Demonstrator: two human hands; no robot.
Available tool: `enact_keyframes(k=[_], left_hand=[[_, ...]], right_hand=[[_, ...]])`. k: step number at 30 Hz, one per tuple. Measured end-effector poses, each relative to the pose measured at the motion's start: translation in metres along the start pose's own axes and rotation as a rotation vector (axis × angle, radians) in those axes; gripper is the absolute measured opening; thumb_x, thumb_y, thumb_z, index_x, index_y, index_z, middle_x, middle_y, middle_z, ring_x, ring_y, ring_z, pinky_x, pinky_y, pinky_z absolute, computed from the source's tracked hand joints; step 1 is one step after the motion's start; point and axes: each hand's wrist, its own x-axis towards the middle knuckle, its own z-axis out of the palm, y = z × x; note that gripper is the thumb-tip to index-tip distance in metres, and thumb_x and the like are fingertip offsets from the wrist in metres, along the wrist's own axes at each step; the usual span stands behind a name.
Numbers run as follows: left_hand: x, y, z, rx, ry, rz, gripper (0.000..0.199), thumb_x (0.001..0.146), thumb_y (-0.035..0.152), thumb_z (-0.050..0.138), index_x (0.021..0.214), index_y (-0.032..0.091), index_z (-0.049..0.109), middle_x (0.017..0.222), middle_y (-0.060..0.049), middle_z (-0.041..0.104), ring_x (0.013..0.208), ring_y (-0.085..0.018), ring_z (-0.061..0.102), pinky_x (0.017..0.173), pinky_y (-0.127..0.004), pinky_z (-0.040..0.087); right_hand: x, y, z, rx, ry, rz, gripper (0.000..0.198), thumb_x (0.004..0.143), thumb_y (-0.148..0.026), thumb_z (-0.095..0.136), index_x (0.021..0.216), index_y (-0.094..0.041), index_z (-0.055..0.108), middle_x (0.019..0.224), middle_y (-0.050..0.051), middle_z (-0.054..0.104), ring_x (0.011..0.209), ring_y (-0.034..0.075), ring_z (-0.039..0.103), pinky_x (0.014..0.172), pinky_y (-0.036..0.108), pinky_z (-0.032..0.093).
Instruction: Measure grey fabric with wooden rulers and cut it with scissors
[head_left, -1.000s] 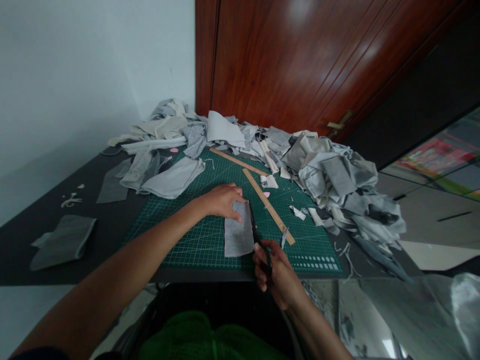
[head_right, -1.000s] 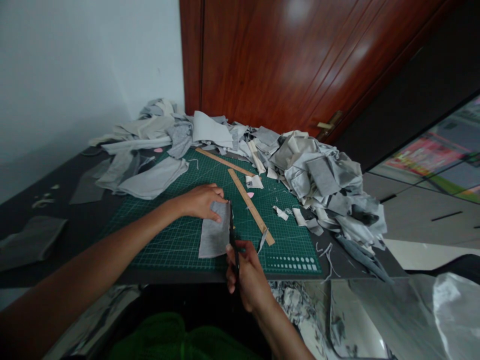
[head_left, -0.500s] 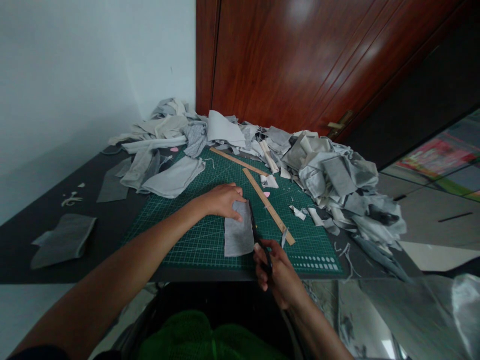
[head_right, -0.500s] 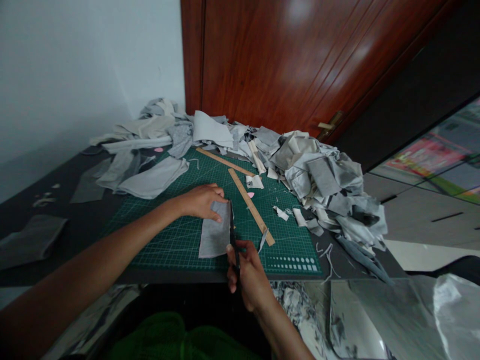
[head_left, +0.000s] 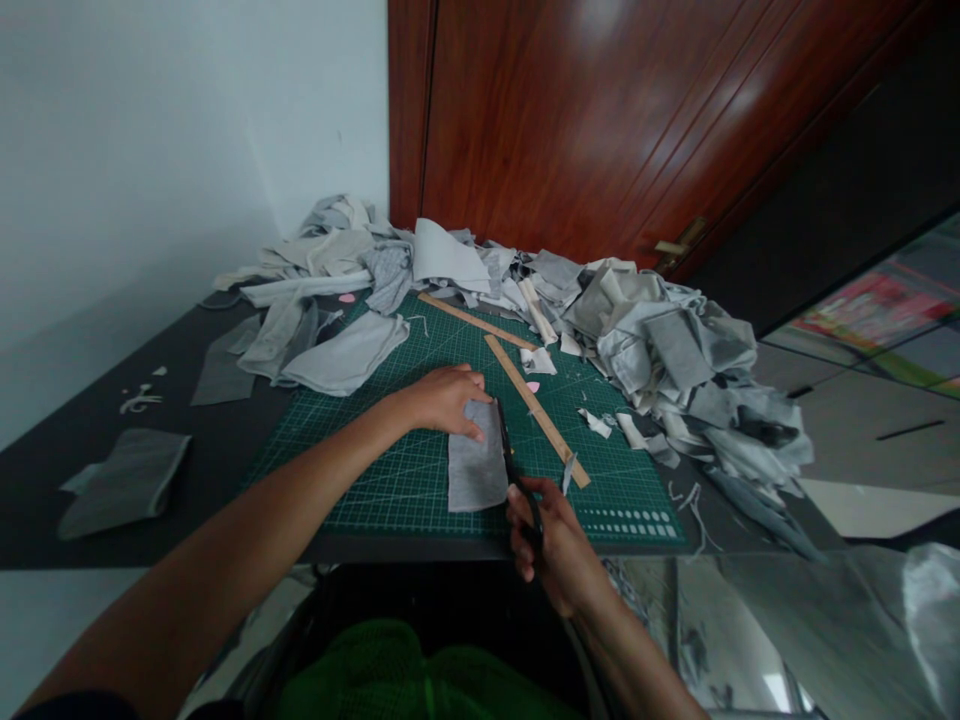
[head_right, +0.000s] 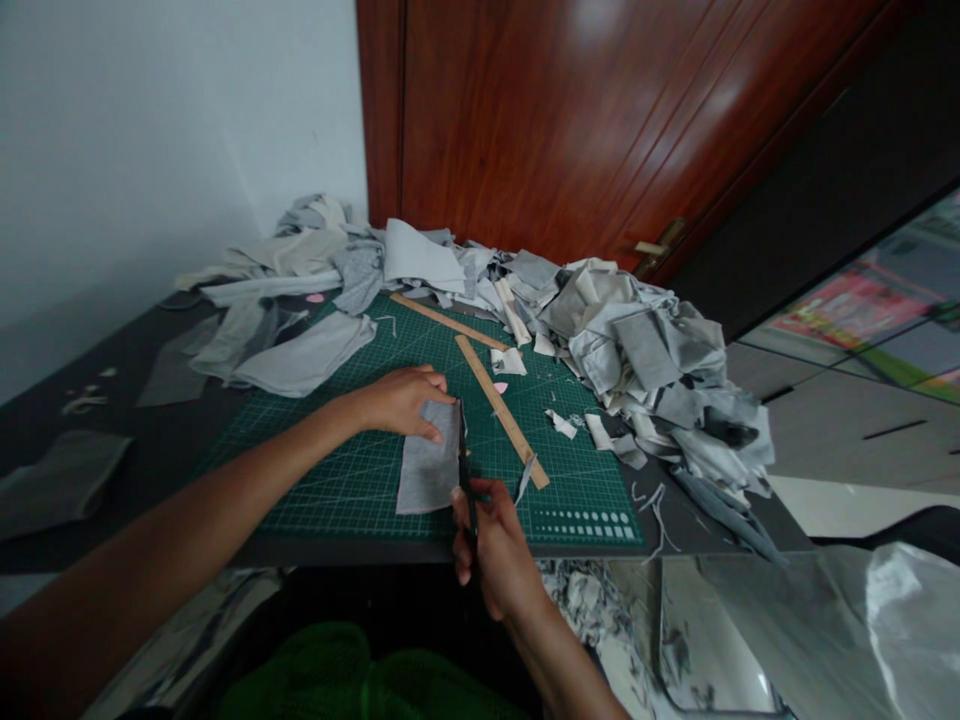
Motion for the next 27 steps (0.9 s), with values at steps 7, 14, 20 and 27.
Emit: enact_keyframes(k=[7, 14, 20, 27], left_hand=[[0.000, 0.001, -0.001, -0.003, 0.005, 0.010, 0.046, 0.073, 0.054, 0.079, 0.109, 0.026, 0.076, 0.101, -0.004, 0.067, 0.096, -0.025, 0.056, 0.080, -0.031, 0.040], [-0.001, 0.000, -0.002, 0.014, 0.005, 0.019, 0.043, 0.075, 0.053, 0.078, 0.109, 0.027, 0.076, 0.099, -0.002, 0.067, 0.095, -0.022, 0.056, 0.079, -0.030, 0.039], [-0.001, 0.001, -0.003, 0.006, 0.005, -0.003, 0.054, 0.073, 0.057, 0.079, 0.117, 0.026, 0.073, 0.102, -0.005, 0.069, 0.098, -0.025, 0.058, 0.082, -0.030, 0.041], [-0.002, -0.011, 0.000, -0.206, 0.015, -0.054, 0.070, 0.082, 0.048, 0.071, 0.144, 0.021, 0.053, 0.108, -0.007, 0.072, 0.095, -0.022, 0.064, 0.082, -0.030, 0.045]], right_hand=[[-0.001, 0.003, -0.001, -0.010, -0.011, -0.023, 0.056, 0.071, -0.059, 0.080, 0.101, -0.024, 0.048, 0.067, -0.011, 0.052, 0.040, 0.004, 0.039, 0.032, 0.015, 0.032], [0.000, 0.007, -0.003, -0.004, -0.045, -0.040, 0.055, 0.073, -0.056, 0.081, 0.102, -0.023, 0.048, 0.067, -0.011, 0.052, 0.040, 0.004, 0.040, 0.032, 0.015, 0.034], [-0.001, 0.006, -0.004, 0.090, 0.040, 0.028, 0.062, 0.064, -0.060, 0.084, 0.099, -0.024, 0.048, 0.065, -0.011, 0.053, 0.039, 0.005, 0.038, 0.030, 0.015, 0.031], [-0.029, 0.022, -0.021, 0.206, 0.137, -0.015, 0.060, 0.066, -0.060, 0.085, 0.100, -0.027, 0.047, 0.064, -0.011, 0.053, 0.038, 0.006, 0.040, 0.031, 0.015, 0.029]])
